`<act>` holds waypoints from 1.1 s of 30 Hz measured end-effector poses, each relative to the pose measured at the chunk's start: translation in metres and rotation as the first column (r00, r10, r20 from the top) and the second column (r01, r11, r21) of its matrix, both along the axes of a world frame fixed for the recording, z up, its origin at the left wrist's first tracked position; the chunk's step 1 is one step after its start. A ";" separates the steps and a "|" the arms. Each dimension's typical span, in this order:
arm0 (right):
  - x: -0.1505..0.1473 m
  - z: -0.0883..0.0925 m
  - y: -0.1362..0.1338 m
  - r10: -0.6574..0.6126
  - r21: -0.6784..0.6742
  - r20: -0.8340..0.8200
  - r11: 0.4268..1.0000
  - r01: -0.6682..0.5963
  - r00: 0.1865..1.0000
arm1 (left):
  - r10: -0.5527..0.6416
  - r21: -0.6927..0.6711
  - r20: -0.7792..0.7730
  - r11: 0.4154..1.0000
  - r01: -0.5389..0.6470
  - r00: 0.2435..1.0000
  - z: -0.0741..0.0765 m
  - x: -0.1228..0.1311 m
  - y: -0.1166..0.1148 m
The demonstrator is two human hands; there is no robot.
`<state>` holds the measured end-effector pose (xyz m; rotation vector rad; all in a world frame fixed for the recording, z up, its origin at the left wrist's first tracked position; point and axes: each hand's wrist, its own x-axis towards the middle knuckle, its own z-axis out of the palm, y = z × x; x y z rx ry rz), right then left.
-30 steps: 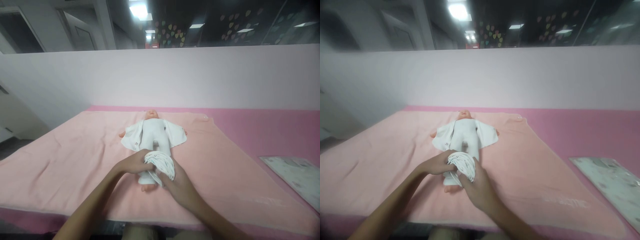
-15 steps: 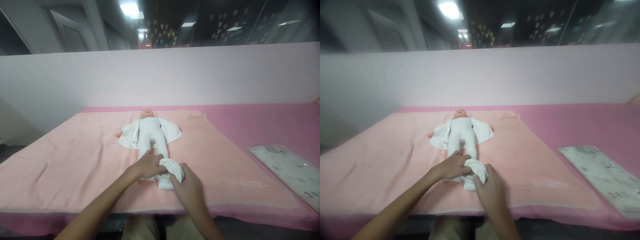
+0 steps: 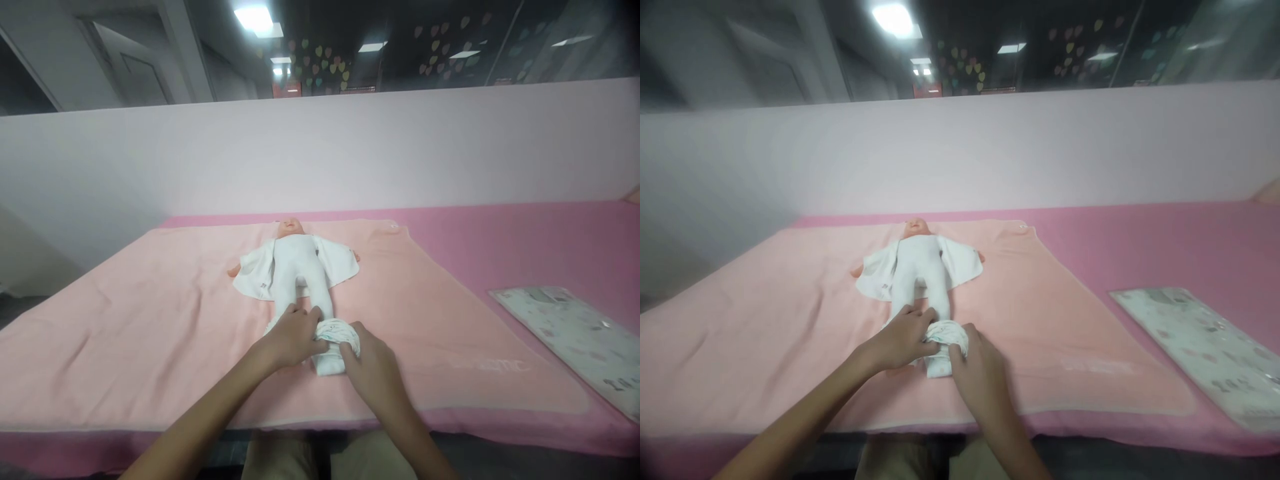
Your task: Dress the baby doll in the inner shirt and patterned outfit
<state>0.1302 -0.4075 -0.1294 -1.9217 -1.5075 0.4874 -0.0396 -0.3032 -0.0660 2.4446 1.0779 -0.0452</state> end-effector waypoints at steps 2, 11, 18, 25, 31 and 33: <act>0.001 0.004 0.001 0.013 -0.017 -0.001 1.000 -0.013 1.000 | -0.027 0.063 0.031 0.998 0.025 0.999 -0.002 0.000 -0.002; 0.020 0.007 0.010 0.106 -0.096 -0.270 0.986 -0.137 0.957 | -0.006 0.072 0.053 0.997 0.002 0.999 -0.008 -0.001 -0.008; 0.023 0.005 0.018 0.216 0.011 -0.656 0.961 -0.277 0.723 | 0.106 -0.180 0.354 0.983 -0.044 0.929 0.000 -0.020 -0.002; 0.021 0.006 0.022 0.379 0.114 -0.727 0.889 -0.444 0.572 | 0.214 -0.329 0.499 0.943 -0.045 0.840 0.003 -0.031 -0.006; 0.019 0.008 0.024 0.457 0.185 -0.673 0.865 -0.466 0.582 | 0.178 -0.243 0.576 0.969 -0.040 0.798 -0.001 -0.030 -0.010; 0.016 0.011 0.024 0.470 0.199 -0.622 0.869 -0.454 0.626 | 0.174 -0.234 0.589 0.971 -0.039 0.789 0.000 -0.031 -0.012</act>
